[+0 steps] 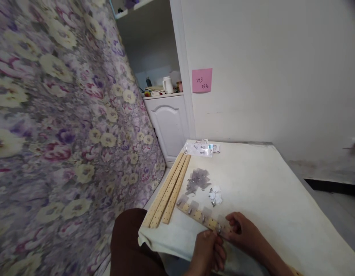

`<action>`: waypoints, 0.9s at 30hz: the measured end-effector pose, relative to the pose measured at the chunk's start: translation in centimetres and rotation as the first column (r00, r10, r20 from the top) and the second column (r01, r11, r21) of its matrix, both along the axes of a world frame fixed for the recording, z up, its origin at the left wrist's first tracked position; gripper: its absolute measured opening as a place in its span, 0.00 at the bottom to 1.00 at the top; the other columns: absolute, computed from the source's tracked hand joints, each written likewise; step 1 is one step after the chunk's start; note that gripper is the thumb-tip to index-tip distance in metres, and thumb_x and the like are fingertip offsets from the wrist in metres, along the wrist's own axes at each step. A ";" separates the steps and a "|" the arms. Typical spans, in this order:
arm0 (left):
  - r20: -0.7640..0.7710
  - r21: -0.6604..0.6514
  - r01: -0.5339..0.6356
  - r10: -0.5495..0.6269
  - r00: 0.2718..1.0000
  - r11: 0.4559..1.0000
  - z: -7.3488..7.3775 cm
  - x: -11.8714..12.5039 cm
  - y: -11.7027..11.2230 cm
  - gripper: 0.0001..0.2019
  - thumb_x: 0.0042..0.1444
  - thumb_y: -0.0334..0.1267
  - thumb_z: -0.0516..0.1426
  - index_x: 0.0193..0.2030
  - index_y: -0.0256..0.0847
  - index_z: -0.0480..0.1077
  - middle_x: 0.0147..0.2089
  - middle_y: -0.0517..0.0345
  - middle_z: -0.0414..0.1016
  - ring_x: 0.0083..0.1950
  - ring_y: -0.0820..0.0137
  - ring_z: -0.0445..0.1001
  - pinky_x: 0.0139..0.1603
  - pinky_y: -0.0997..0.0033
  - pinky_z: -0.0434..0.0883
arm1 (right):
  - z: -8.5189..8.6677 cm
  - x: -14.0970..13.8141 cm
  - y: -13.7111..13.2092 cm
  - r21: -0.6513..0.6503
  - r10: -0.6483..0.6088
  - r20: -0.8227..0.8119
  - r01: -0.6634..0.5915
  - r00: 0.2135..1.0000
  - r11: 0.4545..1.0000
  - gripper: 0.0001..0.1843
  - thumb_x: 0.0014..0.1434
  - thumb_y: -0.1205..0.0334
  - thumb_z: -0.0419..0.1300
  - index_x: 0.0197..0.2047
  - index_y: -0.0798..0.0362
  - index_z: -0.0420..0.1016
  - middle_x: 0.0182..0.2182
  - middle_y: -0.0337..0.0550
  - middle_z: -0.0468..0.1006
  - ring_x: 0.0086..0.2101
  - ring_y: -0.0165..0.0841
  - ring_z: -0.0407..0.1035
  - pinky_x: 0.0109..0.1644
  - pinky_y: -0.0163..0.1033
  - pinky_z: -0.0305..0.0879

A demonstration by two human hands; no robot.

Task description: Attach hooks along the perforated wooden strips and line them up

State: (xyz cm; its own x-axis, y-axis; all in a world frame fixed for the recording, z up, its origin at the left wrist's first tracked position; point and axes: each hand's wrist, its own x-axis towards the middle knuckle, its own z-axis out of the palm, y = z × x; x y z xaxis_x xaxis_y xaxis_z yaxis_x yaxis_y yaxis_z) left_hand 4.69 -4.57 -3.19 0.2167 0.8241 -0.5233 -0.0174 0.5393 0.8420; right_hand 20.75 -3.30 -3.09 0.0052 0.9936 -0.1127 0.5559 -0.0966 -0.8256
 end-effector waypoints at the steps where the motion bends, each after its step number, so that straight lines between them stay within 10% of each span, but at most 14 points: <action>1: -0.004 0.001 0.007 -0.007 1.000 1.000 -0.1 0.0 0.1 0.28 0.40 0.68 0.52 0.28 0.40 0.61 0.14 0.63 0.67 0.10 0.78 0.61 0.11 0.78 0.47 | 0.0 0.0 -0.3 -0.010 -0.012 0.015 0.012 1.000 1.000 0.23 0.40 0.62 0.62 0.43 0.52 0.68 0.35 0.41 0.73 0.33 0.33 0.69 0.36 0.36 0.65; 7: -0.083 0.006 0.091 -0.090 0.993 0.996 -0.3 -0.1 0.1 0.23 0.47 0.63 0.49 0.29 0.43 0.61 0.14 0.63 0.67 0.10 0.76 0.60 0.12 0.76 0.49 | -0.4 -0.3 -2.3 0.038 -0.088 0.188 0.083 0.978 0.996 0.26 0.38 0.67 0.61 0.45 0.49 0.66 0.42 0.44 0.72 0.44 0.39 0.68 0.45 0.38 0.64; 12: -0.323 0.152 0.239 -0.180 0.929 0.959 2.5 -1.7 0.9 0.10 0.54 0.46 0.48 0.30 0.44 0.64 0.17 0.61 0.70 0.13 0.73 0.62 0.16 0.74 0.56 | -0.3 -0.5 -3.0 0.087 -0.077 0.303 0.053 0.950 0.995 0.13 0.42 0.66 0.57 0.35 0.48 0.67 0.38 0.41 0.72 0.40 0.37 0.68 0.43 0.38 0.63; 19: -0.777 0.514 0.391 0.221 0.589 0.764 7.0 -6.3 8.7 0.08 0.54 0.31 0.48 0.36 0.42 0.66 0.40 0.54 0.70 0.46 0.65 0.69 0.48 0.66 0.62 | -0.2 -0.5 -2.8 0.067 -0.052 0.323 0.032 0.945 0.997 0.11 0.43 0.64 0.57 0.34 0.48 0.68 0.38 0.40 0.71 0.38 0.35 0.68 0.40 0.36 0.62; 27: -0.920 0.391 0.554 0.301 0.250 0.735 5.2 -6.0 13.0 0.09 0.54 0.27 0.49 0.34 0.36 0.70 0.39 0.46 0.71 0.46 0.59 0.69 0.47 0.61 0.62 | -0.2 -0.6 -2.6 0.069 -0.073 0.311 0.054 0.948 0.996 0.11 0.42 0.63 0.59 0.33 0.47 0.68 0.38 0.39 0.72 0.38 0.35 0.68 0.40 0.35 0.62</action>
State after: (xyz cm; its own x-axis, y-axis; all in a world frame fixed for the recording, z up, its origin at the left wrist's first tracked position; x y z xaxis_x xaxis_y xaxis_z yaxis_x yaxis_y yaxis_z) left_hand -1.27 8.46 2.01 0.0950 0.9890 0.1136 0.9631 -0.1202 0.2407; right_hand 20.18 -5.87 -3.34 0.0940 0.9949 -0.0364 0.7814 -0.0964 -0.6166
